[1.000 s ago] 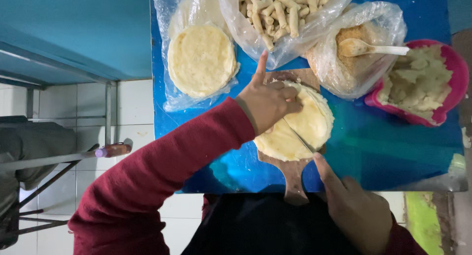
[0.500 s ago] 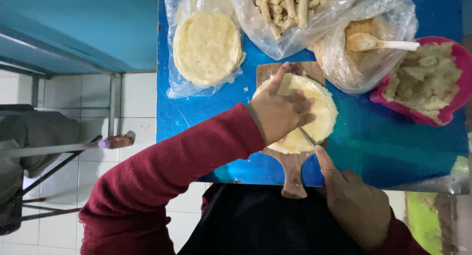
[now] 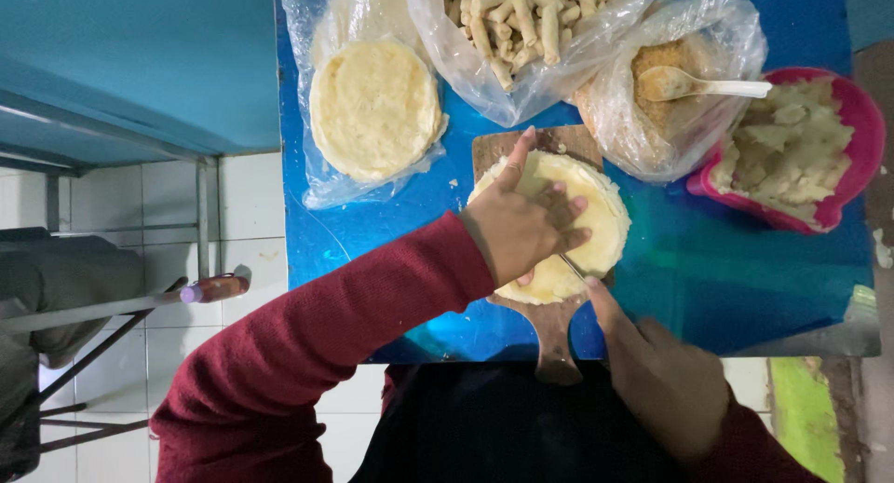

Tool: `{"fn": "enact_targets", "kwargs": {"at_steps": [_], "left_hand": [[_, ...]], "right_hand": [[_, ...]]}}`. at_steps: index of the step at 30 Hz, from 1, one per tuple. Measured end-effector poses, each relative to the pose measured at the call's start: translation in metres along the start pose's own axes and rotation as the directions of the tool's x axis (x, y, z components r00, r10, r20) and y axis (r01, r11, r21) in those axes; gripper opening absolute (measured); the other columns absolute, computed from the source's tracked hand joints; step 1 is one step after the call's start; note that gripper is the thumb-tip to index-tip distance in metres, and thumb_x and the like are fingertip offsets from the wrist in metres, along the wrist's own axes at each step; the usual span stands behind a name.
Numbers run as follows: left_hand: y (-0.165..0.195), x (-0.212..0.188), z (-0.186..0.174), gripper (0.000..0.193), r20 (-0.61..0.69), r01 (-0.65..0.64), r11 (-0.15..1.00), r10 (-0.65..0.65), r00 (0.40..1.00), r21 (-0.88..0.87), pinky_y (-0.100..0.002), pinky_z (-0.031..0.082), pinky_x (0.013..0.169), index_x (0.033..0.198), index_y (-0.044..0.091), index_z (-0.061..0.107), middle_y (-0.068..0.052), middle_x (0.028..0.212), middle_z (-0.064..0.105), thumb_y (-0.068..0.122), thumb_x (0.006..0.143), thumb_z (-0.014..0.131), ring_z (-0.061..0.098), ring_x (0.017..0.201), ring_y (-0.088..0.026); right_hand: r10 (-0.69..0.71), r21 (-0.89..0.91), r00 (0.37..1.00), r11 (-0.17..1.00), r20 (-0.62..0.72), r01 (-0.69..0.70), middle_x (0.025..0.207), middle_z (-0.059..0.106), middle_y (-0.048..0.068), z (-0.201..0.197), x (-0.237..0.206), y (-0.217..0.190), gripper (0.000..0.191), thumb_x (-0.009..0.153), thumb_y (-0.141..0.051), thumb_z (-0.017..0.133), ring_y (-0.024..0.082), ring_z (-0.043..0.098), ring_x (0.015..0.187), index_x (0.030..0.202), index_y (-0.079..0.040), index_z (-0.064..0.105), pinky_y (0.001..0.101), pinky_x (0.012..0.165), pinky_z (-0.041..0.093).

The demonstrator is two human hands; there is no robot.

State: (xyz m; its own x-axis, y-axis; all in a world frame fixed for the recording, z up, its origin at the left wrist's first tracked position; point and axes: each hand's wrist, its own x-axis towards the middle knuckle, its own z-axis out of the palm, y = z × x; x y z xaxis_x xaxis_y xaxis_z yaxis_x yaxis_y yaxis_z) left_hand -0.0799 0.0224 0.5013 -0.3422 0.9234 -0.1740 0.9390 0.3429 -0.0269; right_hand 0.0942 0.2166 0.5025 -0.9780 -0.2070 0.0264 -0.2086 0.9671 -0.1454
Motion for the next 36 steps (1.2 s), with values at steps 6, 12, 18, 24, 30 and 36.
{"fn": "enact_targets", "kwargs": {"at_steps": [6,12,18,24,30,36], "left_hand": [[0.001,0.001,0.003,0.075,0.031,0.052,0.999,-0.051,0.998,-0.013,-0.084,0.003,0.109,0.14,0.042,0.056,0.009,0.151,0.049,0.046,0.068,0.078,0.052,0.135,-0.016],[0.0,-0.003,0.006,0.074,0.025,0.088,0.996,-0.087,0.996,-0.021,-0.085,0.002,0.109,0.139,0.046,0.055,0.013,0.152,0.047,0.045,0.069,0.078,0.05,0.136,-0.013],[-0.001,-0.008,0.002,0.075,0.03,0.057,0.997,-0.056,0.998,-0.045,-0.084,0.002,0.111,0.141,0.044,0.055,0.011,0.153,0.047,0.046,0.069,0.078,0.048,0.139,-0.014],[-0.002,-0.014,-0.004,0.087,0.067,0.099,0.994,-0.095,0.993,-0.055,-0.085,0.0,0.108,0.144,0.043,0.048,0.013,0.155,0.043,0.045,0.064,0.082,0.043,0.14,-0.013],[-0.005,-0.015,-0.003,0.09,0.04,0.084,0.996,-0.082,0.996,-0.042,-0.085,0.0,0.109,0.146,0.041,0.048,0.012,0.157,0.042,0.046,0.064,0.082,0.043,0.142,-0.014],[-0.006,-0.026,-0.002,0.091,-0.24,0.075,0.996,-0.084,0.967,-0.044,-0.077,0.009,0.117,0.152,0.034,0.051,0.002,0.159,0.046,0.041,0.067,0.082,0.046,0.145,-0.017]], "right_hand": [[-0.055,0.043,0.997,0.997,-0.055,0.058,0.064,0.059,0.006,0.018,0.007,0.008,0.061,0.087,-0.017,0.063,0.028,0.056,0.043,0.147,-0.022,0.054,0.0412,0.04,0.047],[0.0,0.109,1.0,0.994,-0.013,0.001,0.06,0.057,0.006,0.019,-0.011,0.011,0.06,0.085,-0.021,0.067,0.028,0.056,0.042,0.143,-0.025,0.055,0.0429,0.038,0.046],[-0.03,0.12,0.995,0.992,-0.095,0.041,0.064,0.057,0.006,0.026,-0.004,0.005,0.059,0.088,-0.019,0.068,0.03,0.057,0.045,0.145,-0.024,0.056,0.0434,0.043,0.047],[-0.015,0.094,0.998,0.995,-0.055,0.02,0.066,0.061,0.007,0.032,-0.005,0.006,0.057,0.089,-0.023,0.068,0.029,0.059,0.046,0.145,-0.023,0.056,0.0423,0.043,0.049],[-0.013,0.175,0.996,0.984,-0.084,0.027,0.068,0.061,0.007,0.024,-0.031,0.012,0.067,0.083,-0.032,0.073,0.026,0.06,0.052,0.144,-0.016,0.053,0.0404,0.044,0.046],[0.031,0.208,0.999,0.978,-0.033,-0.023,0.07,0.065,0.007,0.025,-0.032,0.012,0.062,0.087,-0.024,0.07,0.026,0.063,0.054,0.147,-0.021,0.055,0.0405,0.047,0.049]]}}
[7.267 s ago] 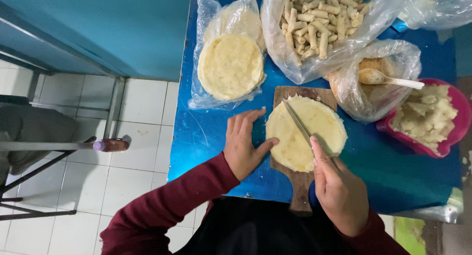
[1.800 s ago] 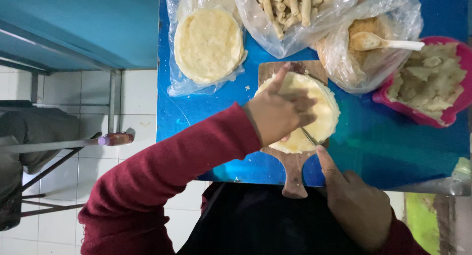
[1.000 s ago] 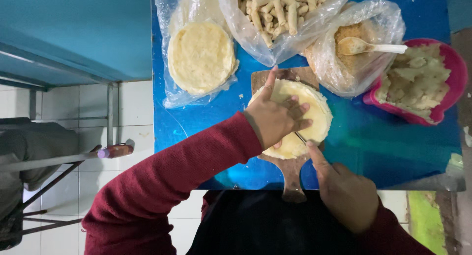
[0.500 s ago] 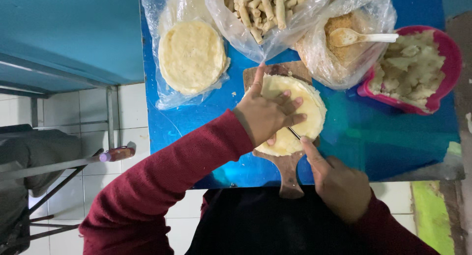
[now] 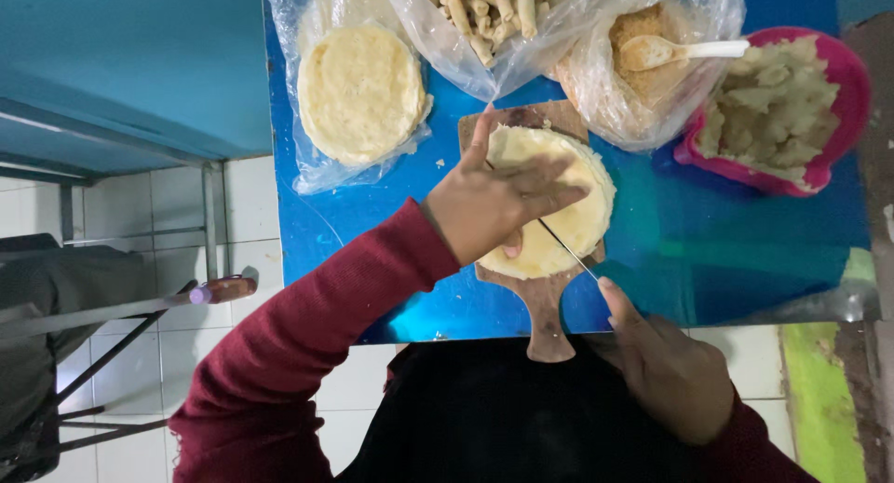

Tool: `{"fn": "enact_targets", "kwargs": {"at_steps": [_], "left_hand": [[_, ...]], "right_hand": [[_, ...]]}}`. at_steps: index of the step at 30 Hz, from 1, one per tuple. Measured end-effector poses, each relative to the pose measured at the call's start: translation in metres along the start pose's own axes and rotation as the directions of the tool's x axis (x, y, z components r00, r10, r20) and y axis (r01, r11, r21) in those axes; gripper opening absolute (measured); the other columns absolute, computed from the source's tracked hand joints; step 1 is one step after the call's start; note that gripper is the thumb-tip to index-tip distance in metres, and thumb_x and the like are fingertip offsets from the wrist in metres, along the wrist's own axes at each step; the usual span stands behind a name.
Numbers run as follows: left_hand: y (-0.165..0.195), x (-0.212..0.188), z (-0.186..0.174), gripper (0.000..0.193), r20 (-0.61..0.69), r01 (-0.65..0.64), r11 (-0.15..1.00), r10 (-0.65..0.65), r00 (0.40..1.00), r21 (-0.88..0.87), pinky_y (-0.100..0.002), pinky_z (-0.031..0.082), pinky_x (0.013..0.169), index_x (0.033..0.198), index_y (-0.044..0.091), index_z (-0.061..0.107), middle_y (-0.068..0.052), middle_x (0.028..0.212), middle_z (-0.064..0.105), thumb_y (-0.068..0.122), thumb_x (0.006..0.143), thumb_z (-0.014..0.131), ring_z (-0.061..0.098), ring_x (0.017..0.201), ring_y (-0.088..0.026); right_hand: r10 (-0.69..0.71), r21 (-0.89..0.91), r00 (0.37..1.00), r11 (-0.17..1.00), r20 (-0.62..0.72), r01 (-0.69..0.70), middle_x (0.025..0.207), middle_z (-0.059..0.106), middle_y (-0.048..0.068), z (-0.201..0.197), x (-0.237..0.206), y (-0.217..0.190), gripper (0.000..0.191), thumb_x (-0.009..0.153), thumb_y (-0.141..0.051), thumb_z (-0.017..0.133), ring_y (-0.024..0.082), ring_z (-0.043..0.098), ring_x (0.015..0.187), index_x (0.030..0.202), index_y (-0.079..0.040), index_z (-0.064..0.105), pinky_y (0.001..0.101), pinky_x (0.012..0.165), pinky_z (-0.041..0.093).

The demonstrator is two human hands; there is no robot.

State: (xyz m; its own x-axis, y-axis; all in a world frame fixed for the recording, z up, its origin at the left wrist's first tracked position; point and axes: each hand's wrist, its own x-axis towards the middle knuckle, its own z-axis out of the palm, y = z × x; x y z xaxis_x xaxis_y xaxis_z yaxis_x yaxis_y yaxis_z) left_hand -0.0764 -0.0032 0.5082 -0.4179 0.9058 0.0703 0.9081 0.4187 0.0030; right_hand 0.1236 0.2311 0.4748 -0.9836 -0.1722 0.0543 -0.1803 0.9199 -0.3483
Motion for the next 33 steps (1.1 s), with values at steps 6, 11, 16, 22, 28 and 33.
{"fn": "enact_targets", "kwargs": {"at_steps": [6,11,16,22,28,33], "left_hand": [[0.014,-0.047,-0.001,0.06,-0.259,0.35,0.83,-0.487,0.834,-0.434,-0.049,0.046,0.112,0.138,0.018,0.059,-0.007,0.143,0.061,0.034,0.086,0.082,0.06,0.133,-0.031],[0.017,-0.071,0.024,0.058,0.027,0.501,0.357,-0.793,0.608,-0.788,-0.032,0.061,0.075,0.133,-0.002,0.057,-0.018,0.112,0.071,0.036,0.093,0.076,0.075,0.089,-0.022],[0.009,-0.063,0.045,0.062,0.34,0.434,-0.065,-0.73,0.593,-0.899,-0.029,0.057,0.065,0.13,-0.007,0.062,-0.01,0.087,0.075,0.042,0.093,0.073,0.068,0.072,-0.014],[-0.003,-0.056,0.047,0.066,0.3,0.556,0.137,-0.724,0.621,-0.82,-0.028,0.058,0.062,0.12,-0.007,0.062,-0.009,0.084,0.073,0.043,0.083,0.082,0.07,0.07,-0.013],[-0.008,-0.062,0.05,0.061,0.315,0.494,0.079,-0.68,0.662,-0.866,-0.028,0.058,0.066,0.114,-0.004,0.064,-0.008,0.085,0.074,0.042,0.08,0.084,0.068,0.072,-0.011],[-0.005,-0.059,0.046,0.06,0.293,0.551,0.163,-0.706,0.645,-0.818,-0.03,0.058,0.068,0.116,-0.003,0.065,-0.009,0.086,0.073,0.041,0.081,0.086,0.069,0.073,-0.015]], "right_hand": [[0.013,0.133,1.0,0.991,-0.022,-0.01,0.093,0.074,0.012,-0.001,0.003,-0.001,0.051,0.092,-0.015,0.064,0.028,0.071,0.069,0.143,-0.017,0.056,0.0407,0.056,0.053],[0.041,0.178,0.999,0.983,-0.034,-0.035,0.089,0.074,0.012,-0.004,0.003,-0.007,0.05,0.093,-0.014,0.064,0.03,0.071,0.07,0.143,-0.016,0.057,0.0403,0.057,0.053],[0.042,0.154,0.998,0.987,-0.035,-0.036,0.09,0.074,0.012,-0.006,0.0,-0.008,0.054,0.089,-0.016,0.066,0.03,0.07,0.065,0.143,-0.018,0.056,0.041,0.054,0.053],[0.06,0.126,0.997,0.99,0.055,-0.067,0.086,0.075,0.011,-0.003,-0.007,-0.004,0.062,0.087,-0.019,0.068,0.032,0.07,0.065,0.148,-0.02,0.055,0.0426,0.054,0.053],[0.154,0.149,0.988,0.976,0.026,-0.156,0.1,0.075,0.016,-0.01,-0.007,-0.001,0.054,0.087,-0.017,0.069,0.033,0.074,0.073,0.14,-0.021,0.06,0.0411,0.06,0.056],[0.108,0.193,0.994,0.976,-0.024,-0.101,0.098,0.075,0.015,-0.013,0.0,-0.008,0.057,0.086,-0.014,0.068,0.033,0.073,0.073,0.142,-0.021,0.059,0.0404,0.06,0.056]]}}
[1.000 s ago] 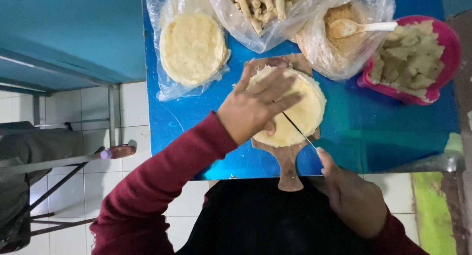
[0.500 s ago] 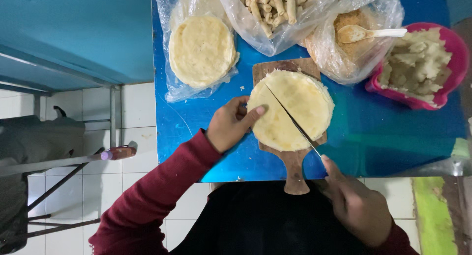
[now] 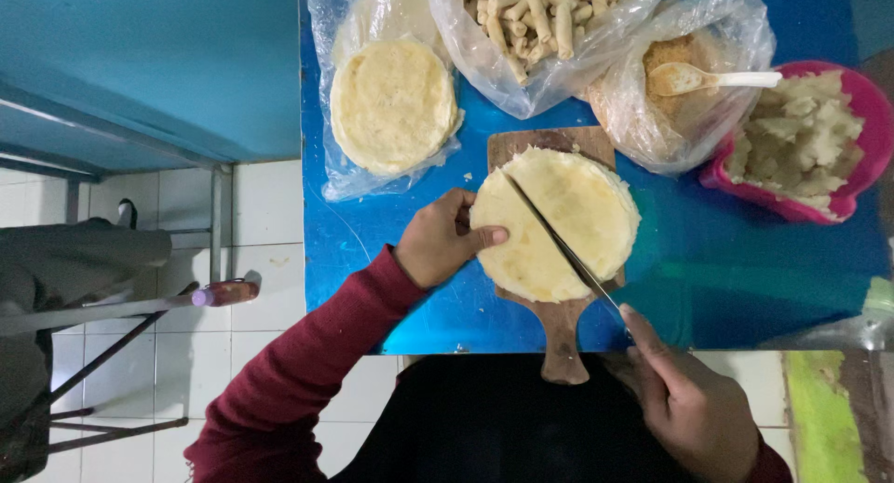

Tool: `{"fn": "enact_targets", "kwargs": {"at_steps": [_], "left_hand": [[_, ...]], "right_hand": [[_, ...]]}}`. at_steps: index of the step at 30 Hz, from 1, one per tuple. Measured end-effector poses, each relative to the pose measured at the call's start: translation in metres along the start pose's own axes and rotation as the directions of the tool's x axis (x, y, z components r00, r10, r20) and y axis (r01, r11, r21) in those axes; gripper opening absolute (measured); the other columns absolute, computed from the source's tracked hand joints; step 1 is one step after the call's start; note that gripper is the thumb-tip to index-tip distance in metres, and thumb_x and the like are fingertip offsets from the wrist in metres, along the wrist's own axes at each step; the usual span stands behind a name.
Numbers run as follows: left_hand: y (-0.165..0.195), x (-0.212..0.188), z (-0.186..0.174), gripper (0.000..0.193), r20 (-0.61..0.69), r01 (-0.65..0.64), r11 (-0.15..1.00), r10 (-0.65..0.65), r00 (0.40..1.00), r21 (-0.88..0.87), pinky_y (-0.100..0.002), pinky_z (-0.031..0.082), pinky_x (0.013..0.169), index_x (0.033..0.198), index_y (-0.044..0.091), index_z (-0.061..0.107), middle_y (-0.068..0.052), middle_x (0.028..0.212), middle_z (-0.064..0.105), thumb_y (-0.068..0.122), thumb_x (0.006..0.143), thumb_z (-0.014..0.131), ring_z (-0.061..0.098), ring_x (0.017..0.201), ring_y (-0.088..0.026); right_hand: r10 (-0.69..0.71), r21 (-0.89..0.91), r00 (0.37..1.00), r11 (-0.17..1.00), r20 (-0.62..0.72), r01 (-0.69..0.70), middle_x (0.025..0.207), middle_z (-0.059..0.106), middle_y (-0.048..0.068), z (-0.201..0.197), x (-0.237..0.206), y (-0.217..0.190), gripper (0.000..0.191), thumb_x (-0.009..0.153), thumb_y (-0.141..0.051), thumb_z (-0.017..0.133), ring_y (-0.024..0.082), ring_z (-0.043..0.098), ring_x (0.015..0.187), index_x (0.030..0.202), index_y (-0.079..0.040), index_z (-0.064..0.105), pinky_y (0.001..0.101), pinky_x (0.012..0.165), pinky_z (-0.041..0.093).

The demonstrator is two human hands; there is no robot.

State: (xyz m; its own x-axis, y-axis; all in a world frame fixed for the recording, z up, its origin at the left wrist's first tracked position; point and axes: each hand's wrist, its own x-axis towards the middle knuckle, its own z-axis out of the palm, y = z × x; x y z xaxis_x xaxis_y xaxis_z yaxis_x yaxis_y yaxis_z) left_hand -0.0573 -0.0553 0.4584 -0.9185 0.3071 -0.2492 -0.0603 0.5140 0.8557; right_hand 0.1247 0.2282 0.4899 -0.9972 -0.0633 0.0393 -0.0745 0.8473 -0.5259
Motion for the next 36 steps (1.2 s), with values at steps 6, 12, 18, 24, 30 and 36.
{"fn": "enact_targets", "kwargs": {"at_steps": [6,12,18,24,30,36], "left_hand": [[0.02,-0.018,0.009,0.073,-0.238,-0.358,0.915,0.395,0.887,0.186,-0.038,0.059,0.084,0.146,0.001,0.042,-0.021,0.115,0.067,0.024,0.09,0.082,0.07,0.098,-0.03],[0.023,-0.008,0.015,0.073,-0.198,-0.206,0.977,0.192,0.961,-0.053,-0.037,0.059,0.085,0.148,0.005,0.041,-0.018,0.113,0.07,0.022,0.088,0.08,0.073,0.099,-0.029],[0.022,-0.011,0.011,0.065,-0.184,-0.251,0.968,0.25,0.951,0.016,-0.036,0.056,0.077,0.144,0.011,0.054,-0.015,0.106,0.068,0.017,0.085,0.083,0.066,0.084,-0.026],[0.023,-0.013,0.008,0.055,-0.178,-0.283,0.958,0.287,0.941,0.048,-0.034,0.053,0.073,0.136,0.011,0.064,-0.012,0.1,0.066,0.018,0.085,0.083,0.06,0.076,-0.023],[0.021,-0.011,0.011,0.054,-0.173,-0.266,0.963,0.268,0.948,0.036,-0.033,0.053,0.071,0.134,0.011,0.066,-0.011,0.096,0.064,0.019,0.084,0.084,0.058,0.072,-0.021],[0.018,-0.008,0.013,0.054,-0.174,-0.306,0.952,0.306,0.936,0.03,-0.033,0.052,0.07,0.134,0.011,0.065,-0.011,0.099,0.064,0.019,0.084,0.083,0.058,0.072,-0.02]], "right_hand": [[-0.014,0.011,1.0,1.0,0.002,0.014,0.084,0.071,0.015,0.005,0.021,-0.012,0.06,0.085,-0.01,0.067,0.034,0.068,0.065,0.144,-0.019,0.056,0.043,0.057,0.053],[-0.049,-0.005,0.998,0.999,-0.029,0.049,0.081,0.07,0.015,0.008,0.041,-0.022,0.058,0.087,-0.008,0.065,0.034,0.067,0.063,0.144,-0.018,0.056,0.0439,0.056,0.053],[-0.04,0.008,0.999,0.999,-0.024,0.04,0.084,0.069,0.017,0.008,0.045,-0.027,0.06,0.088,-0.008,0.064,0.035,0.068,0.067,0.147,-0.017,0.053,0.0437,0.058,0.053],[-0.061,-0.028,0.998,0.998,0.002,0.061,0.081,0.07,0.014,0.007,0.051,-0.036,0.063,0.088,-0.009,0.062,0.035,0.068,0.063,0.148,-0.019,0.052,0.0439,0.055,0.053],[-0.123,-0.166,0.991,0.98,-0.052,0.112,0.089,0.073,0.015,0.008,0.07,-0.045,0.061,0.087,-0.01,0.061,0.035,0.066,0.056,0.147,-0.021,0.056,0.0438,0.051,0.053],[-0.124,-0.206,0.991,0.972,-0.048,0.111,0.086,0.073,0.014,0.009,0.08,-0.048,0.059,0.088,-0.013,0.063,0.033,0.066,0.053,0.146,-0.023,0.058,0.0424,0.05,0.053]]}}
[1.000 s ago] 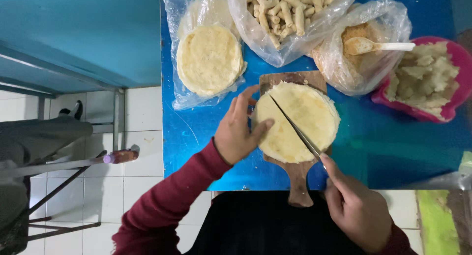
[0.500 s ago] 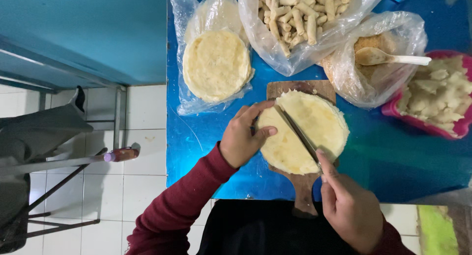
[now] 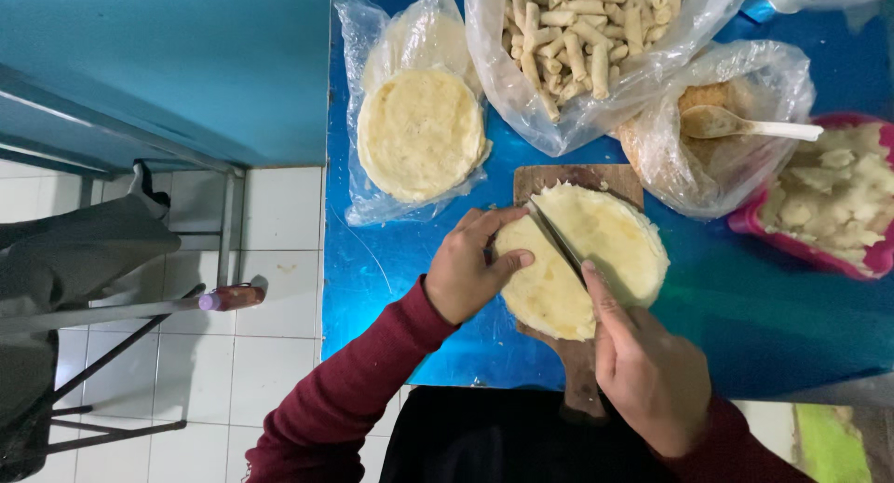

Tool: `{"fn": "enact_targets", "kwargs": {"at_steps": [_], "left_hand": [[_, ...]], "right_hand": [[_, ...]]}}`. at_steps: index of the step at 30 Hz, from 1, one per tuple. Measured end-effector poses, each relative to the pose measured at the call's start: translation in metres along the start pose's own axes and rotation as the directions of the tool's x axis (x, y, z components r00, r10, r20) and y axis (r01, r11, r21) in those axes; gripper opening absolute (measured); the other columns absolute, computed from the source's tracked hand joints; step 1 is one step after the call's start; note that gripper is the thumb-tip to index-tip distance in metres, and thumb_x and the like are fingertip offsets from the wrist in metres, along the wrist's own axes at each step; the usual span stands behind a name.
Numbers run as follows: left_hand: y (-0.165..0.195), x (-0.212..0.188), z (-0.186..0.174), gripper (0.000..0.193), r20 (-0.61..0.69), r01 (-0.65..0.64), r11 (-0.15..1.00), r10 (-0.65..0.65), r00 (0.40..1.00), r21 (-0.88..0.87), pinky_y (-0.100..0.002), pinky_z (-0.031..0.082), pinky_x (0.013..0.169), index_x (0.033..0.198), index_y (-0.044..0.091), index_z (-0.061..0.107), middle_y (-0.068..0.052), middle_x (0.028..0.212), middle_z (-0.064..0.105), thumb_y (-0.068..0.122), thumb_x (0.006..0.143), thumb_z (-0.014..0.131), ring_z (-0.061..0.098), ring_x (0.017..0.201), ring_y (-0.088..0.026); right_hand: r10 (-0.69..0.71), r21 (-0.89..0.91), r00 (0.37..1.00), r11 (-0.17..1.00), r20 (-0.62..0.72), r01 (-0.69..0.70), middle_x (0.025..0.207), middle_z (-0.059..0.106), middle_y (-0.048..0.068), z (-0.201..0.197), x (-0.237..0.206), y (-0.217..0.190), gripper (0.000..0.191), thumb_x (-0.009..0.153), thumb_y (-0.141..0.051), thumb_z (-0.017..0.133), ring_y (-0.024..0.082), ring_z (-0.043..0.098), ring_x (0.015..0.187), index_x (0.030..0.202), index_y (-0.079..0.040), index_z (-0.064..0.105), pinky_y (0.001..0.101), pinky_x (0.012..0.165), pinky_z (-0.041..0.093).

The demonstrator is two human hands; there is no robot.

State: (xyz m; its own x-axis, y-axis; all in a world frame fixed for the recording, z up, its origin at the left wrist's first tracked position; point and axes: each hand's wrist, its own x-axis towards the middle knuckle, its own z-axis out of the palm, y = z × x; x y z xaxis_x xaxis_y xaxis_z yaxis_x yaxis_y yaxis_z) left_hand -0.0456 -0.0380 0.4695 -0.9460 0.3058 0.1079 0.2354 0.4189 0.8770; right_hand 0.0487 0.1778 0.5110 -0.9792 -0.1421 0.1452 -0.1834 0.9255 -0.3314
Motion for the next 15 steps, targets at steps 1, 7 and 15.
{"fn": "enact_targets", "kwargs": {"at_steps": [1,7,15], "left_hand": [[-0.0004,0.0002,0.0004,0.053,-0.002,0.002,1.0,-0.002,1.0,-0.005,-0.032,0.052,0.07,0.134,0.011,0.065,-0.011,0.1,0.064,0.019,0.084,0.083,0.058,0.071,-0.02],[-0.0003,-0.0016,0.0018,0.053,0.005,0.018,1.0,-0.019,1.0,0.018,-0.033,0.052,0.069,0.132,0.012,0.066,-0.011,0.098,0.064,0.018,0.083,0.084,0.059,0.071,-0.02],[-0.0007,-0.0002,-0.0002,0.051,-0.01,0.002,0.999,-0.002,1.0,0.033,-0.033,0.054,0.069,0.131,0.012,0.067,-0.011,0.1,0.065,0.018,0.083,0.084,0.06,0.071,-0.021]], "right_hand": [[-0.005,0.004,1.0,1.0,-0.008,0.006,0.086,0.073,0.013,0.0004,0.0002,-0.0001,0.059,0.088,-0.013,0.063,0.033,0.066,0.054,0.146,-0.023,0.058,0.0421,0.05,0.053],[0.038,-0.129,0.999,0.991,0.038,-0.033,0.071,0.068,0.01,0.0078,0.0006,-0.0036,0.061,0.087,-0.016,0.065,0.032,0.064,0.049,0.147,-0.026,0.058,0.042,0.048,0.053],[0.016,-0.106,0.999,0.994,0.034,-0.013,0.073,0.067,0.012,0.0058,0.0014,-0.006,0.061,0.086,-0.018,0.066,0.031,0.065,0.048,0.146,-0.026,0.057,0.0418,0.046,0.052]]}}
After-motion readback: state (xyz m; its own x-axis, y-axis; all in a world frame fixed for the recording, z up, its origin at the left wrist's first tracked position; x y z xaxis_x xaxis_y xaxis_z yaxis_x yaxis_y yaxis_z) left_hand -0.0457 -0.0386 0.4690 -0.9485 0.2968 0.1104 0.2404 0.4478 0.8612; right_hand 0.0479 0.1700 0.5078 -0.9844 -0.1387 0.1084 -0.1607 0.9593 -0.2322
